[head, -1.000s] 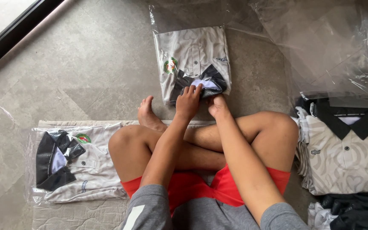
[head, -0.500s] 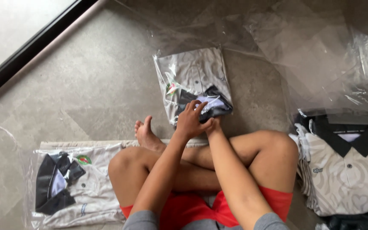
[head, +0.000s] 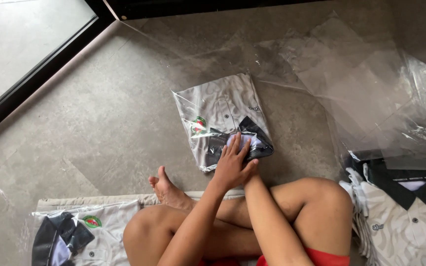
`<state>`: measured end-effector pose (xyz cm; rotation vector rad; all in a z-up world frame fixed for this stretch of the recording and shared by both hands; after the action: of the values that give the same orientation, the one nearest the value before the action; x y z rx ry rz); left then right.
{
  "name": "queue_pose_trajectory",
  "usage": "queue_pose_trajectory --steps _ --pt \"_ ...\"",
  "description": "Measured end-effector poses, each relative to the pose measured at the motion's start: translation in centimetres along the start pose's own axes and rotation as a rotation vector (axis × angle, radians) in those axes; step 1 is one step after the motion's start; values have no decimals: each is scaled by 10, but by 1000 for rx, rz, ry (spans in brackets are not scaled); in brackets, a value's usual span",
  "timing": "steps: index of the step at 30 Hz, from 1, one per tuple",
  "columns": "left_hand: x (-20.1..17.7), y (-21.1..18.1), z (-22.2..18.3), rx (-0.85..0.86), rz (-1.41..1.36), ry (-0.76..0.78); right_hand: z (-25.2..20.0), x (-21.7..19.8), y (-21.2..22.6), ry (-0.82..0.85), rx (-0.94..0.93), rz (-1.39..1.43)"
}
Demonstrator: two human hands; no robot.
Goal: Folding a polo shirt and inserting it into a clear plastic bag for packaging.
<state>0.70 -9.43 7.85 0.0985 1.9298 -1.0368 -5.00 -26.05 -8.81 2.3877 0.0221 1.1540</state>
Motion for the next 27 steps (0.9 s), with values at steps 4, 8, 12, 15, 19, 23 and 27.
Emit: queue_pose_trajectory --steps 4,8,12,15,19,23,27 --pt "-1 -2 1 -12 -7 15 -6 -11 -2 -4 17 33" --pt "1 3 3 -6 3 -32 -13 -21 -19 -11 57 73" --pt "-4 6 4 -13 -30 -39 -13 -30 -37 -19 88 116" --pt "-7 8 7 -25 -53 -39 -8 -33 -45 -19 106 143" --pt "-9 12 10 -48 -74 -27 -5 -36 -56 -28 136 178" --pt "-13 14 14 -65 -81 -22 1 -45 -72 -40 165 220" --pt "-16 15 17 -72 -105 -10 63 21 -121 -51 182 266"
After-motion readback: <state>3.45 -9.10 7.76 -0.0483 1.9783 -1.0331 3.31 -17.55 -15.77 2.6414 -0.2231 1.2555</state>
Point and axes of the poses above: each hand's wrist, its own z-axis towards the middle knuckle, its own x-axis out of the palm, y = z × x, the point moved 5 cm from there along z, towards the middle knuckle, and after that the axes turned 6 degrees about -x, right-handed, at the moved point
